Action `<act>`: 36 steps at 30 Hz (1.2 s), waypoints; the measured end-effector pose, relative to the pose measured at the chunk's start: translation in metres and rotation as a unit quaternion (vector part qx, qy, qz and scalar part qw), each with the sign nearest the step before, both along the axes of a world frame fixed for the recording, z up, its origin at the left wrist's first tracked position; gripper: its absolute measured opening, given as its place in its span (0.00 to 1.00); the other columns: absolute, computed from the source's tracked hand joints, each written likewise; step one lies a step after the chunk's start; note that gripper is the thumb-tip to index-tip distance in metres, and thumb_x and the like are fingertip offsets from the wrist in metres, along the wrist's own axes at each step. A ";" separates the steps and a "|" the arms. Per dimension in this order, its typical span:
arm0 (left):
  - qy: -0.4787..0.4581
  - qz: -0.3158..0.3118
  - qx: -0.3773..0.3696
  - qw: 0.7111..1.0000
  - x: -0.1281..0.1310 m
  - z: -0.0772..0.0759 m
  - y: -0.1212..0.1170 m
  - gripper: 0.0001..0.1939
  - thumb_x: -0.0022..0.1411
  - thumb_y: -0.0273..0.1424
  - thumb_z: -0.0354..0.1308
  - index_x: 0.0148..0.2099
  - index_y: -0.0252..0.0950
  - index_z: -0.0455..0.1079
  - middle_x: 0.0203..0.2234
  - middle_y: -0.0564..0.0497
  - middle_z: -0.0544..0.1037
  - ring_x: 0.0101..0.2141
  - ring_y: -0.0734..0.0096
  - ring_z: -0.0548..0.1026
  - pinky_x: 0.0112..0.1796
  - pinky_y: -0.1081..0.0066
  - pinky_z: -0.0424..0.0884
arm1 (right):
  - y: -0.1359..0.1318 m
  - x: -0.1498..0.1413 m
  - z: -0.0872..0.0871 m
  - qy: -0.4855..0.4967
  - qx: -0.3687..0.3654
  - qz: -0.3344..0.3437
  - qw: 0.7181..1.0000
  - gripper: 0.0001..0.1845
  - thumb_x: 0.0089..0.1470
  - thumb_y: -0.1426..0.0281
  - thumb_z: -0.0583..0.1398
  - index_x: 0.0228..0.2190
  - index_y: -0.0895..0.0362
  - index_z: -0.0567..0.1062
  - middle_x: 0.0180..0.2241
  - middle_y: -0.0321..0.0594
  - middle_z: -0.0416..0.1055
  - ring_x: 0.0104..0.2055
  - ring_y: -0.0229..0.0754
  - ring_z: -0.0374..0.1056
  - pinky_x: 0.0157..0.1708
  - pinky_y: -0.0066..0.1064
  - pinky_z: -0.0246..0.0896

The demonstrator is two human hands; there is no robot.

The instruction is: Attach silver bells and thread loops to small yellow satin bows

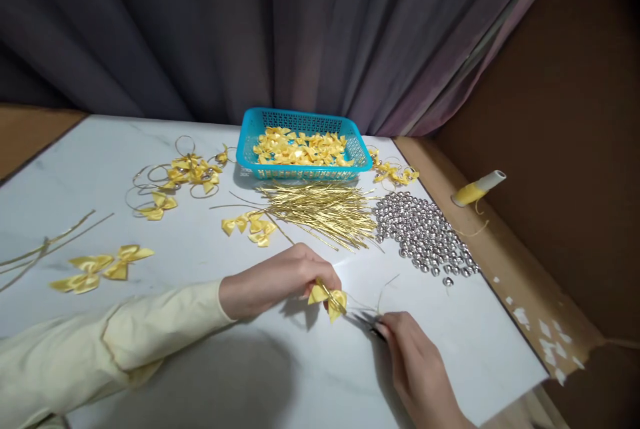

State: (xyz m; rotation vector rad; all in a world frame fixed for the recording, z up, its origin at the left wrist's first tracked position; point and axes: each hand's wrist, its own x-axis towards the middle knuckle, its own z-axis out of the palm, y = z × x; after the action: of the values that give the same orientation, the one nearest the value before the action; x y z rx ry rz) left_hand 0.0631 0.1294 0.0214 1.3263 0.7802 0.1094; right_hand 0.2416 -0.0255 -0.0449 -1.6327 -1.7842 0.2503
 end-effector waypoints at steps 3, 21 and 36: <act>0.008 -0.030 0.042 0.999 -0.002 -0.002 0.000 0.11 0.51 0.32 0.52 0.24 0.31 0.70 0.18 0.54 0.68 0.20 0.78 0.58 0.20 0.76 0.51 | 0.002 -0.005 0.017 0.239 -0.134 -0.096 0.957 0.16 0.59 0.64 0.47 0.24 0.57 0.64 0.16 0.32 0.57 0.18 0.33 0.54 0.20 0.23 0.53; -0.059 -0.034 0.316 0.946 -0.004 0.016 -0.005 0.12 0.55 0.23 0.48 0.22 0.33 0.67 0.24 0.52 0.74 0.27 0.75 0.70 0.31 0.78 0.64 | 0.025 -0.035 0.063 0.386 -0.263 -0.112 0.877 0.17 0.42 0.59 0.62 0.18 0.60 0.67 0.15 0.30 0.49 0.19 0.30 0.42 0.17 0.26 0.31; -0.045 -0.029 0.346 0.937 -0.004 0.018 -0.007 0.13 0.58 0.25 0.47 0.23 0.33 0.66 0.23 0.53 0.73 0.26 0.75 0.69 0.30 0.78 0.63 | 0.026 -0.038 0.063 0.406 -0.261 -0.127 0.867 0.19 0.42 0.56 0.62 0.18 0.60 0.67 0.13 0.30 0.50 0.16 0.28 0.42 0.15 0.25 0.31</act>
State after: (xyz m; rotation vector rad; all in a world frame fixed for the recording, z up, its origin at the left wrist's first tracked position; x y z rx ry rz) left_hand 0.0595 0.1224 0.0393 1.9937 0.6417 0.4258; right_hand 0.2033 0.0005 0.0183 -1.7089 -0.8737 1.1846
